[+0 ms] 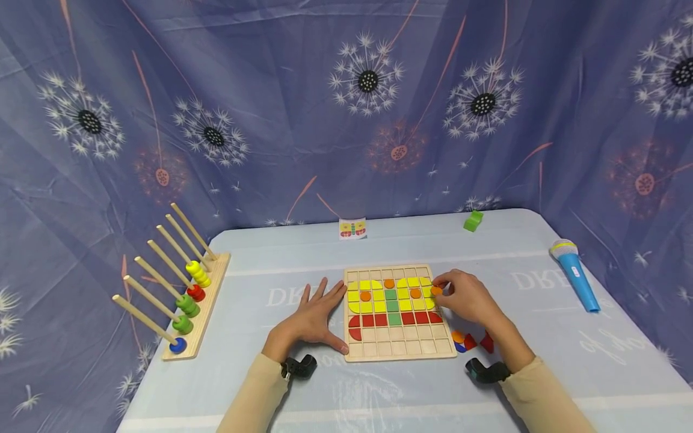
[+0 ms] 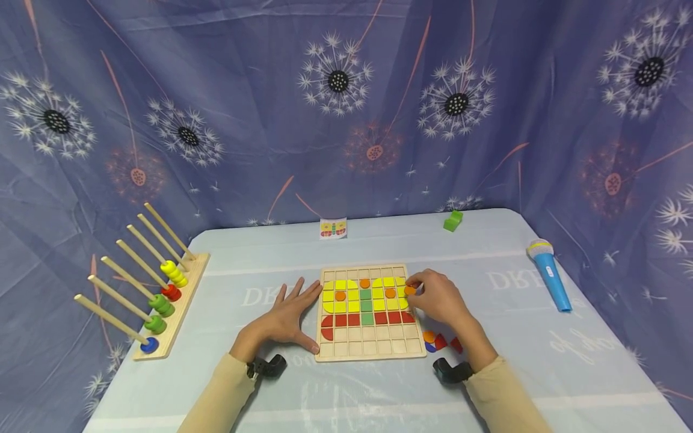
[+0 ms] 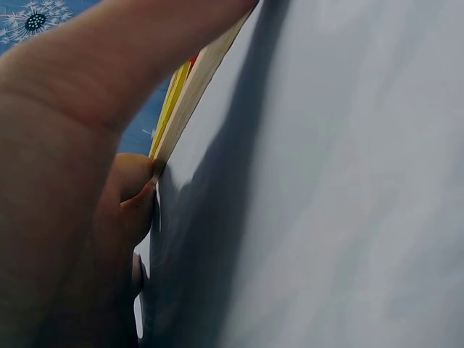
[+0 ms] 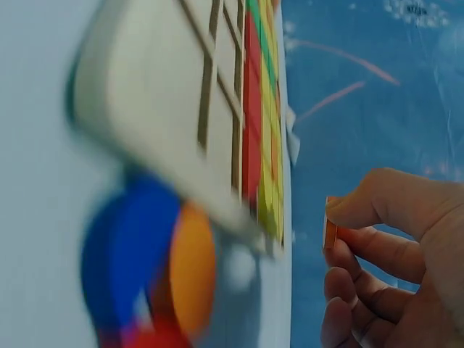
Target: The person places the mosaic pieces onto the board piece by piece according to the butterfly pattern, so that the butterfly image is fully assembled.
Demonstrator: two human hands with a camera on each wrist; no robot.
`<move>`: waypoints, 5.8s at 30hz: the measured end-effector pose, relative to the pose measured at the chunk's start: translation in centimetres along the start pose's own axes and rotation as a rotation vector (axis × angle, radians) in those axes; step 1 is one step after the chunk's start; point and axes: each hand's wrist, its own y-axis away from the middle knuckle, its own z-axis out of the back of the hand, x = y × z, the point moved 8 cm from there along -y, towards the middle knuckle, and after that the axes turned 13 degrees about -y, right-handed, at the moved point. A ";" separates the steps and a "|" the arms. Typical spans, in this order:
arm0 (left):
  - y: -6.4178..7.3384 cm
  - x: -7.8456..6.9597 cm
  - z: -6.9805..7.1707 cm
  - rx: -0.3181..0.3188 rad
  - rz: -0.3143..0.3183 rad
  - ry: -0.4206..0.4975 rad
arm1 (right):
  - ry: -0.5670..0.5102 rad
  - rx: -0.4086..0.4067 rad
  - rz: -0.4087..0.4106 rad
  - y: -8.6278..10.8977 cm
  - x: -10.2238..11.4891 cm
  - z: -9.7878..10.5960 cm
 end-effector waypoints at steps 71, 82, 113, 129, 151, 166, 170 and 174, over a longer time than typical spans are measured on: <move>-0.1 0.0 0.1 0.004 0.011 0.007 | 0.027 0.219 0.236 4.9 2.9 -3.4; -0.1 0.1 0.0 0.006 0.015 -0.001 | -0.013 0.281 0.139 7.3 -2.3 -0.3; 0.0 0.1 0.1 0.004 0.015 -0.008 | 0.112 0.165 -0.035 7.8 -4.9 1.3; -0.1 0.0 0.2 -0.006 0.006 -0.002 | 0.135 0.085 0.028 5.6 -1.9 -0.3; 0.0 0.0 0.0 0.004 0.009 -0.009 | 0.152 0.145 0.168 3.4 2.0 -3.8; -0.2 0.2 -0.1 0.000 0.014 -0.005 | 0.155 0.321 0.267 3.1 3.2 -4.6; -0.3 0.3 -0.2 0.008 0.020 -0.021 | 0.152 0.332 0.263 2.7 3.4 -4.8; -0.2 0.1 -0.1 0.000 0.010 -0.020 | 0.144 0.324 0.236 2.6 3.5 -5.0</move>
